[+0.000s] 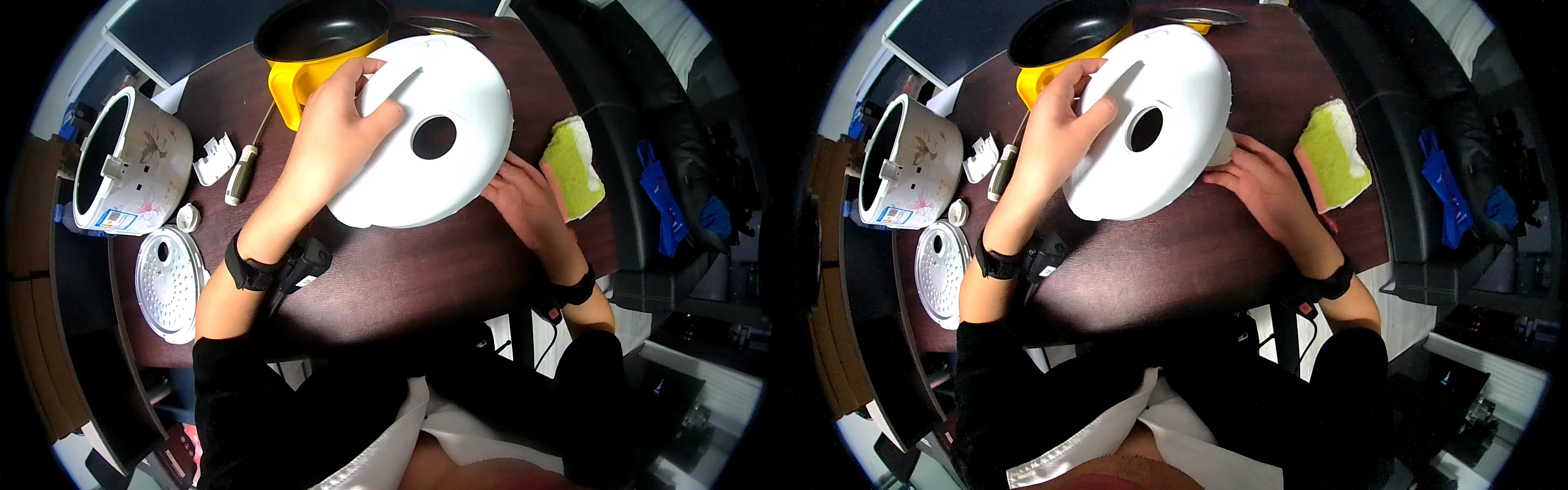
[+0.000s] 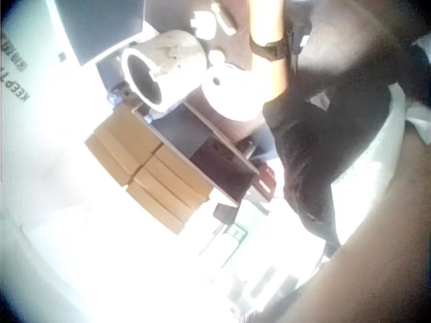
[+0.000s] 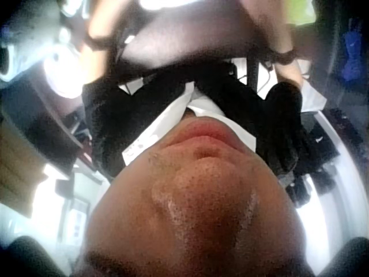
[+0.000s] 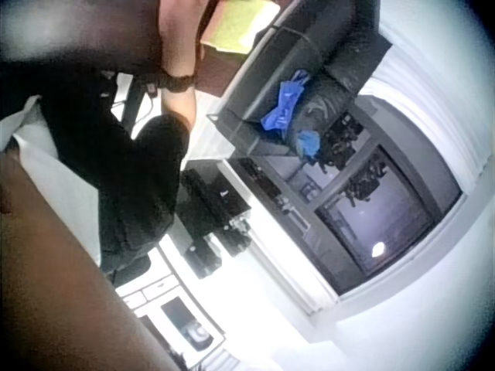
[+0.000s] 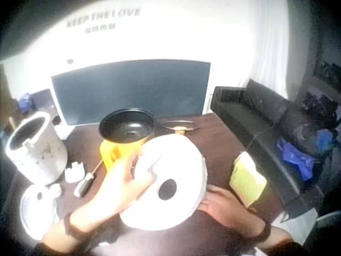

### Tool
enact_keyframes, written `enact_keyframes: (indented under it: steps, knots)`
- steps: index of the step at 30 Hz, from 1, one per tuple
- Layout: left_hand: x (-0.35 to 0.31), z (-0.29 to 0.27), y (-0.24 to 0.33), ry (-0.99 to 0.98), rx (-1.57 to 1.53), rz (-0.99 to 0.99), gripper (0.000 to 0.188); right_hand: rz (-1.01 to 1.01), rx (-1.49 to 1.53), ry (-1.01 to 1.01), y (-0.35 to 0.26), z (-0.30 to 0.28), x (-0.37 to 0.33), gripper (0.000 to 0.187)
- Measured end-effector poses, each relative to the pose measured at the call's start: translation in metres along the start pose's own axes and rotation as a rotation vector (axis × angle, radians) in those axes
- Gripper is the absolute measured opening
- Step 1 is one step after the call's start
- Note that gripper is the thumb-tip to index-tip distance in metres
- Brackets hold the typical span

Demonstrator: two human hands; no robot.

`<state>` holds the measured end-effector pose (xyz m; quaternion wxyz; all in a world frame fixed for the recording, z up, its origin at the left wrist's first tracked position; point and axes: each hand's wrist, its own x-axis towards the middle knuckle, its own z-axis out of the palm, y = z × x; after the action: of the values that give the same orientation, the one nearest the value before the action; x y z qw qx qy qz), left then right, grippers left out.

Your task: The person assembles small white plastic components into a larger white circular lid, repeatedly inserting and adjusting a central cap. They then wipe the lid with a yellow cloth and handle a perforated metal tray.

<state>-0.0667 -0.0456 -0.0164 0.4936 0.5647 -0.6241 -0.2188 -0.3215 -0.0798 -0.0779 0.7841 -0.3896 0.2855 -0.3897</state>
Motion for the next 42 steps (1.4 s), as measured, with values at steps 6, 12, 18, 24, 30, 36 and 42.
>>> enact_keyframes:
  steps: [6, 12, 18, 24, 30, 36, 42]
  knots:
    - [-0.004, 0.009, -0.002, 0.062, -0.041, 0.089, 0.041, 0.004, 0.043, -0.139, 0.008, 0.032, 0.013, 0.039]
    - [-0.005, 0.008, 0.0, 0.052, 0.001, 0.055, 0.043, -0.045, 0.052, -0.227, 0.016, 0.032, 0.019, 0.042]
    - [-0.003, 0.009, -0.003, 0.047, -0.045, 0.12, 0.042, -0.052, 0.168, -0.271, 0.019, 0.031, 0.023, 0.043]
    - [-0.002, 0.009, -0.003, 0.07, -0.065, 0.121, 0.038, -0.06, 0.231, -0.298, 0.019, 0.027, 0.024, 0.04]
    - [-0.002, 0.011, -0.007, 0.077, -0.092, 0.122, 0.037, -0.09, 0.191, -0.296, 0.018, 0.025, 0.023, 0.038]
    - [-0.004, 0.014, -0.009, 0.056, -0.039, 0.116, 0.036, -0.127, 0.164, -0.295, 0.02, 0.021, 0.024, 0.037]
    - [-0.005, 0.014, -0.007, 0.075, 0.045, 0.155, 0.037, -0.036, 0.192, -0.275, 0.016, 0.031, 0.024, 0.043]
